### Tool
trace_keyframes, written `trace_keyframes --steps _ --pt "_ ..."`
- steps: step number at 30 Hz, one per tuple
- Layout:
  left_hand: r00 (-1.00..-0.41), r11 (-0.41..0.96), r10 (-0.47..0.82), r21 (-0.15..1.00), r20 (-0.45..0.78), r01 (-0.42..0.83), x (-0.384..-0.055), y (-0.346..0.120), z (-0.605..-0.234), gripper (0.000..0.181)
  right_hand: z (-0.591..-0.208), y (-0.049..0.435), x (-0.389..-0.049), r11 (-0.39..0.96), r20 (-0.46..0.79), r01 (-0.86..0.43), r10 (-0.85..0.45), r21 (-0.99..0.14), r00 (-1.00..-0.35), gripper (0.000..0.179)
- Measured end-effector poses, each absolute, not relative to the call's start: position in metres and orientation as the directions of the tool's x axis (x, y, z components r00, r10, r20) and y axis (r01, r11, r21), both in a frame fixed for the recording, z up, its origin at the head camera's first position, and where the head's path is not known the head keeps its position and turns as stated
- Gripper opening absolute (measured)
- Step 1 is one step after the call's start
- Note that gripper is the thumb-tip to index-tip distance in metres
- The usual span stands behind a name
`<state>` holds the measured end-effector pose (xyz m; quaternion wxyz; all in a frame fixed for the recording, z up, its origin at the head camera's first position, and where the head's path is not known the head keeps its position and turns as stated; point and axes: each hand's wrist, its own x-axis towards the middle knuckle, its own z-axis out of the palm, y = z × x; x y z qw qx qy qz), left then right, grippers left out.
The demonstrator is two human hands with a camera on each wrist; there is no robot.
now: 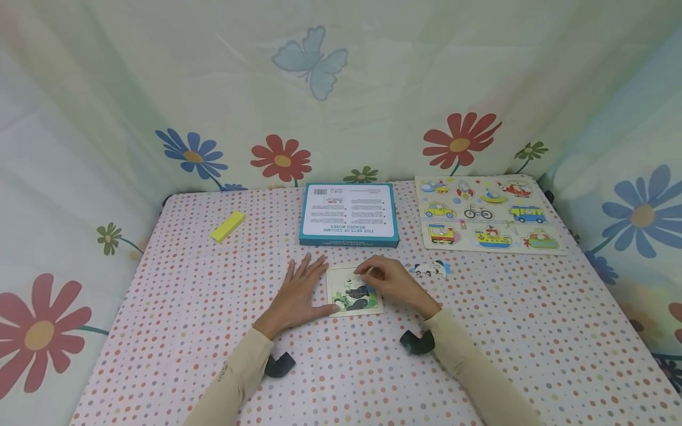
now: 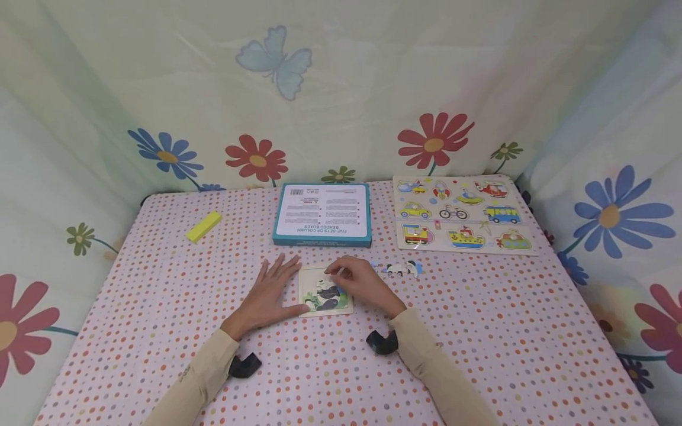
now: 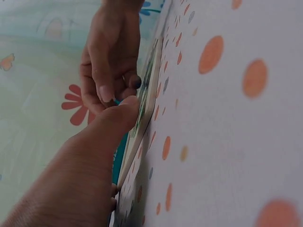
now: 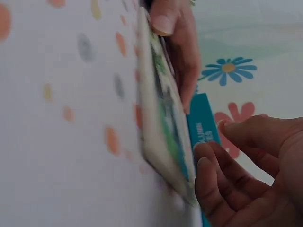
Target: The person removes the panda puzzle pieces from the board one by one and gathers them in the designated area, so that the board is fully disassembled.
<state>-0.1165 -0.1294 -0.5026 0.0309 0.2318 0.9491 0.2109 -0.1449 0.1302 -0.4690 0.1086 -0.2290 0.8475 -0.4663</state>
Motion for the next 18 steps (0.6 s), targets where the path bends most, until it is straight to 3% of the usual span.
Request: trace_keyframes --steps 18 --pt "-0.895 0.803 0.443 0.420 0.053 0.423 -0.1169 -0.1290 -0.5047 0.095 -0.4729 0.1207 -0.1412 0.505 0.021 -0.301 -0.486 -0.809 -0.873 0.018"
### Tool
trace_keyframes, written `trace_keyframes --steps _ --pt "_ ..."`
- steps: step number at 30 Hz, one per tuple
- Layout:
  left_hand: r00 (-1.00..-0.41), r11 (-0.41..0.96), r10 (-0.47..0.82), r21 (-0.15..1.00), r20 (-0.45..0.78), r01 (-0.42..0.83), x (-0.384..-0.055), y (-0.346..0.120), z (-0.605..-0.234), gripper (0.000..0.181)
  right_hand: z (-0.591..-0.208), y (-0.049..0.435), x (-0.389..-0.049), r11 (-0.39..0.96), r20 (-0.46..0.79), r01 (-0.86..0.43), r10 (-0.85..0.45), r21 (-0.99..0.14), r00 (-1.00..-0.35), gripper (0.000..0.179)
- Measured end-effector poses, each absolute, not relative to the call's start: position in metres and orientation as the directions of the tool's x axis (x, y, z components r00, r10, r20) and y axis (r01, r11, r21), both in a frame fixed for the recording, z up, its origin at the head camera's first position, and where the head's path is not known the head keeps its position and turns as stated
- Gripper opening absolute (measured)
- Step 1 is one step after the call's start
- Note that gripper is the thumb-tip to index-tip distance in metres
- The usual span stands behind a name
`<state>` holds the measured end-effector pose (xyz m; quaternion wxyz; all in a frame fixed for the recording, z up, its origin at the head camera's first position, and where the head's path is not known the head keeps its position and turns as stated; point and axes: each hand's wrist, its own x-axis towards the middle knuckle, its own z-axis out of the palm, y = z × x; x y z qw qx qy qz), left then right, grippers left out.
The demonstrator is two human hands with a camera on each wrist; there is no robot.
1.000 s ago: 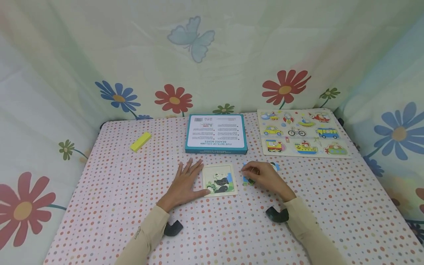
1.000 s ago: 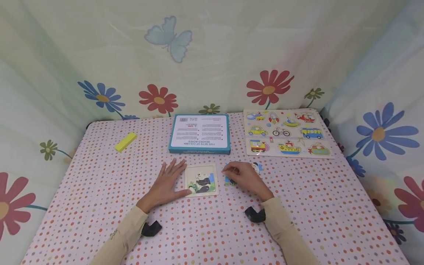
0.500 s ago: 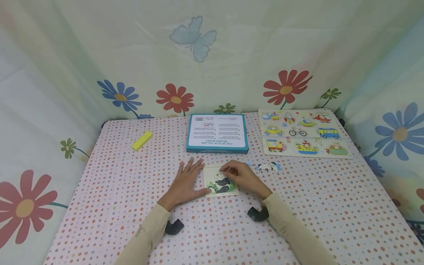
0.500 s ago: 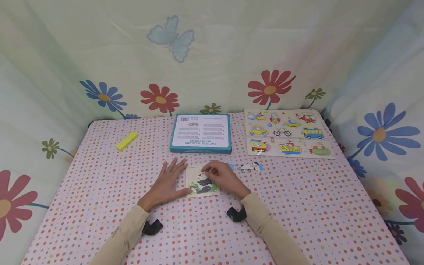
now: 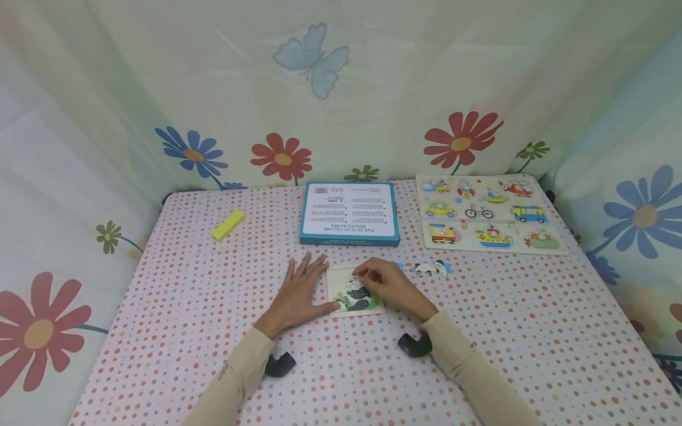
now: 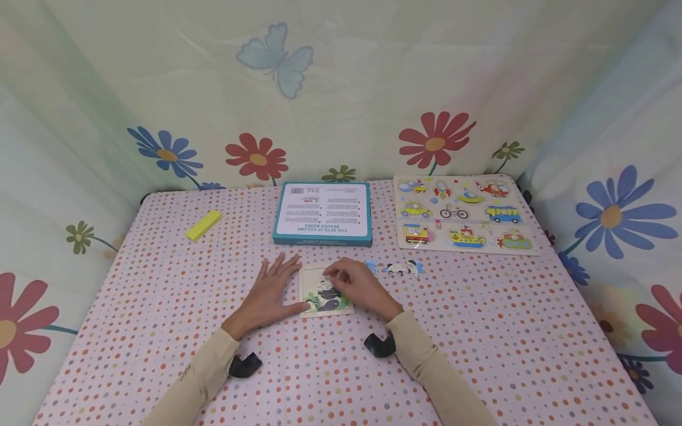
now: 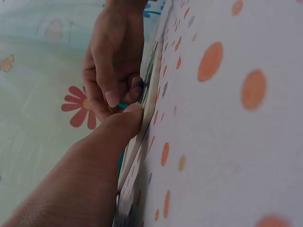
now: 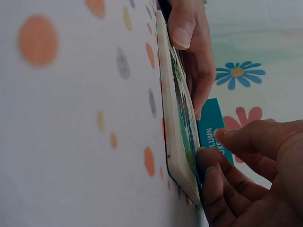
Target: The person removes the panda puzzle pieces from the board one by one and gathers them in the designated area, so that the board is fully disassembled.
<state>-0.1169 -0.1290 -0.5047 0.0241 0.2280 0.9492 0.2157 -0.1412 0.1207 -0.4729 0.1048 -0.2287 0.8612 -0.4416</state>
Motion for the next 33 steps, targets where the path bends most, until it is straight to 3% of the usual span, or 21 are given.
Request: trace_keyframes --steps 6,33 --pt "-0.893 0.808 0.447 0.407 0.048 0.427 -0.1171 -0.1289 -0.5048 0.098 -0.4760 0.1175 -0.1437 0.521 0.021 -0.322 -0.503 -0.791 -0.864 0.025" --pt "-0.890 0.814 0.456 0.390 0.029 0.430 -0.1165 -0.1283 -0.5019 0.096 -0.4783 0.1192 -0.1408 0.523 0.029 -0.348 -0.524 -0.778 -0.851 0.018"
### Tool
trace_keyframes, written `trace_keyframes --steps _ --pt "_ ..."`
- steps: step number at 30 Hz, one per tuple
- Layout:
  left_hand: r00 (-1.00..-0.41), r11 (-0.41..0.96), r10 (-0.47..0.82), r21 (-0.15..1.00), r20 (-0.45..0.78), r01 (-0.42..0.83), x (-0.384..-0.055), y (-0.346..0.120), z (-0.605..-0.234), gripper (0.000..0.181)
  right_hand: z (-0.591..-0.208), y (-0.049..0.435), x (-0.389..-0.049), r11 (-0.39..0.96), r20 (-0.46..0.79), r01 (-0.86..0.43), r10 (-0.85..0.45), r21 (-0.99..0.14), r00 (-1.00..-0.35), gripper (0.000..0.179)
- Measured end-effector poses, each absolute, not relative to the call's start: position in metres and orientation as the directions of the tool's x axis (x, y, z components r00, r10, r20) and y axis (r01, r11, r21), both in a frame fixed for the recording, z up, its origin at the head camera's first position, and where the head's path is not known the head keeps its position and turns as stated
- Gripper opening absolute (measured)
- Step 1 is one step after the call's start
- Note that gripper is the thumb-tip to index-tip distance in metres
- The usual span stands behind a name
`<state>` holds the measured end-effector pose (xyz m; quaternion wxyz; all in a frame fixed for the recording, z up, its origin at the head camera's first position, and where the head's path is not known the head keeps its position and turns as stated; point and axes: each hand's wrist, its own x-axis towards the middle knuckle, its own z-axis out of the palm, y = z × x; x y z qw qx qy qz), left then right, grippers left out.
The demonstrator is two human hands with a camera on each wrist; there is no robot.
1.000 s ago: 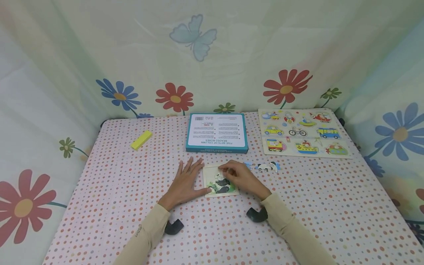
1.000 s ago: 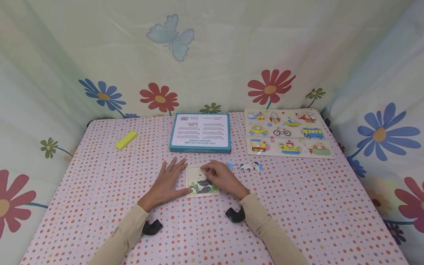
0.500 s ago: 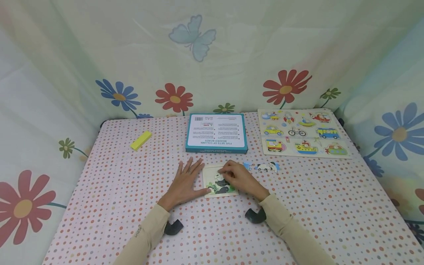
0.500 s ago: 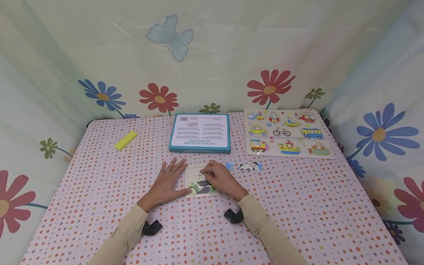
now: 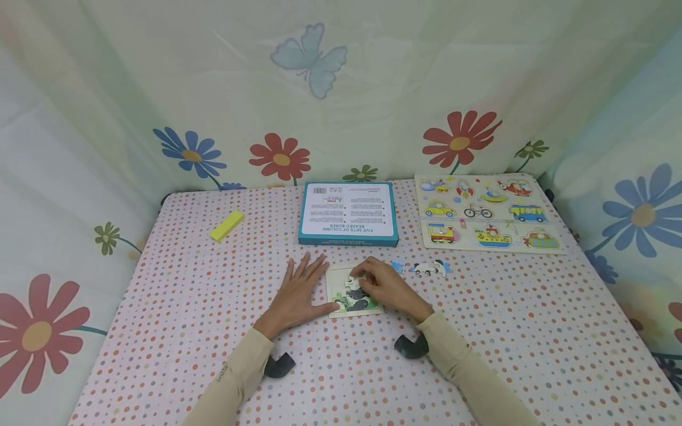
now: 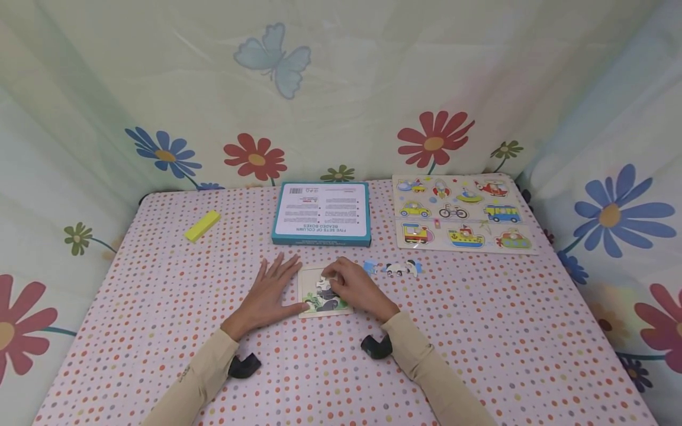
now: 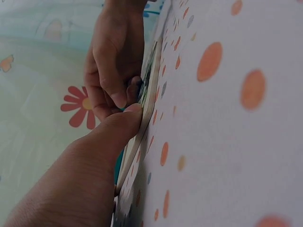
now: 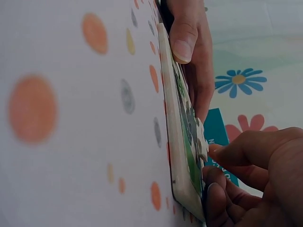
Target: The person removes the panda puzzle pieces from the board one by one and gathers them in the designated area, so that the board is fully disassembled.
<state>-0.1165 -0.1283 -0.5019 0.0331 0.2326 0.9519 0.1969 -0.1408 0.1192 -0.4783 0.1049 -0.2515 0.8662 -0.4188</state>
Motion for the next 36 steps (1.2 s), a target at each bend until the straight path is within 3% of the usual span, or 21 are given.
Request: trace_keyframes --steps 36 --pt "-0.893 0.818 0.449 0.393 0.024 0.421 -0.1164 -0.1286 -0.5034 0.096 -0.4791 0.1194 -0.1410 0.438 0.002 -0.261 -0.509 -0.860 -0.861 0.014"
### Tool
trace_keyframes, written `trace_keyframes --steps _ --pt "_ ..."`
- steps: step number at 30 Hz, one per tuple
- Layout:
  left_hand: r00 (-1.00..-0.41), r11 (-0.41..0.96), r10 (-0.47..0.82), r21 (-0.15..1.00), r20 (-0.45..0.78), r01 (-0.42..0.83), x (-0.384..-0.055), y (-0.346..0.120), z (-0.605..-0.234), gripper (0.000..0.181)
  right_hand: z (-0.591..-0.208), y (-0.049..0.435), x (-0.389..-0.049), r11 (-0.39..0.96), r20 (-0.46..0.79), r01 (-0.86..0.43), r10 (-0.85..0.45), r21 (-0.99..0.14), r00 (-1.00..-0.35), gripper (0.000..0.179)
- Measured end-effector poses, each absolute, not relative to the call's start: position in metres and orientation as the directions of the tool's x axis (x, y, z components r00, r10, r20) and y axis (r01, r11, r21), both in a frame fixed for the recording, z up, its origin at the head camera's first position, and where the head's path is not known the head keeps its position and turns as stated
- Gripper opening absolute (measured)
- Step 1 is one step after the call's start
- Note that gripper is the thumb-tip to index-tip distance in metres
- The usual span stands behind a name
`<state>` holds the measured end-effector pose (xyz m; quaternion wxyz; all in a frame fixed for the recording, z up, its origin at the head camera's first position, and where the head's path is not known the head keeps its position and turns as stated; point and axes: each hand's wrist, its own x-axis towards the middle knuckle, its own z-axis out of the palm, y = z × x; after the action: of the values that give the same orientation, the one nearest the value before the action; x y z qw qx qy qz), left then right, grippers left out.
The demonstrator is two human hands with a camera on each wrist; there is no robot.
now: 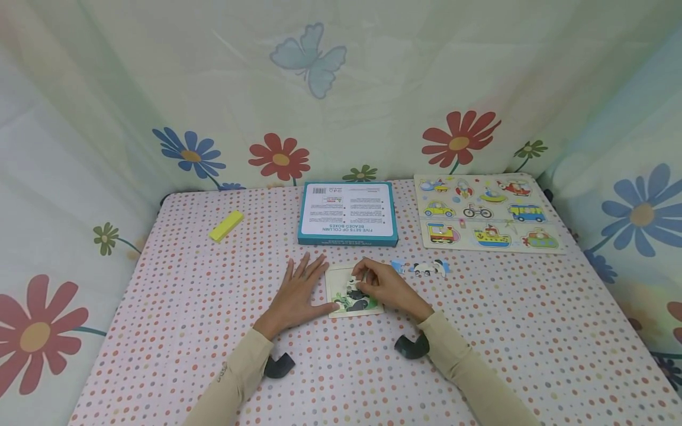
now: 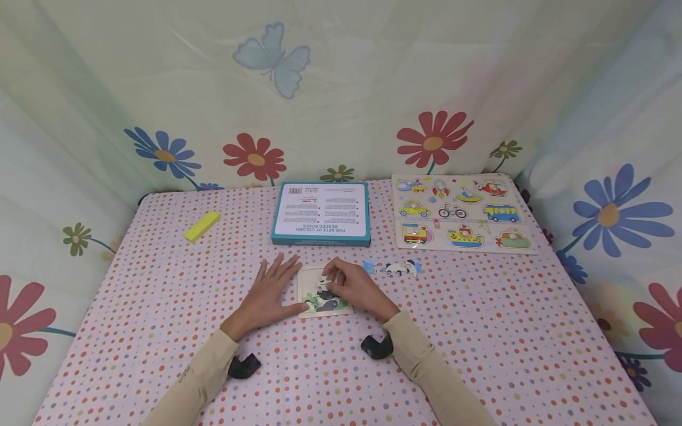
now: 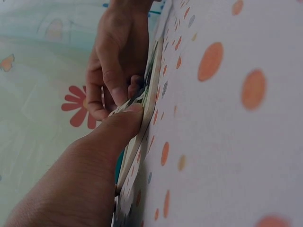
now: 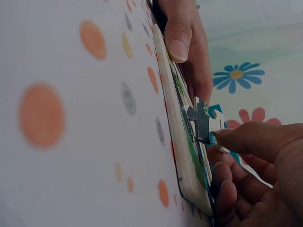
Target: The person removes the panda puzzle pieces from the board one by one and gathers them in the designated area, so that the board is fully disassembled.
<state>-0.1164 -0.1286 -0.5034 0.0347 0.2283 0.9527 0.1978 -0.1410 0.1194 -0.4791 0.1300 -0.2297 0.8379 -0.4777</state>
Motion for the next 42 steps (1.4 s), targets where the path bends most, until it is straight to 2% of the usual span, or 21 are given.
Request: trace_keyframes --steps 14,24,30,42 --pt "-0.893 0.815 0.450 0.398 0.025 0.422 -0.115 -0.129 -0.505 0.097 -0.480 0.120 -0.140 0.404 -0.064 -0.151 -0.473 -0.902 -0.879 0.015" --pt "-0.892 0.817 0.453 0.398 0.004 0.417 -0.112 -0.129 -0.507 0.097 -0.482 0.121 -0.137 0.388 -0.055 -0.148 -0.466 -0.910 -0.883 0.015" --pt "-0.894 0.820 0.449 0.401 -0.011 0.407 -0.113 -0.128 -0.505 0.098 -0.467 0.120 -0.134 0.361 -0.057 -0.132 -0.470 -0.923 -0.881 0.018" --pt "-0.896 0.822 0.442 0.387 0.026 0.417 -0.115 -0.128 -0.503 0.096 -0.469 0.132 -0.145 0.353 -0.026 -0.144 -0.435 -0.924 -0.900 0.019"
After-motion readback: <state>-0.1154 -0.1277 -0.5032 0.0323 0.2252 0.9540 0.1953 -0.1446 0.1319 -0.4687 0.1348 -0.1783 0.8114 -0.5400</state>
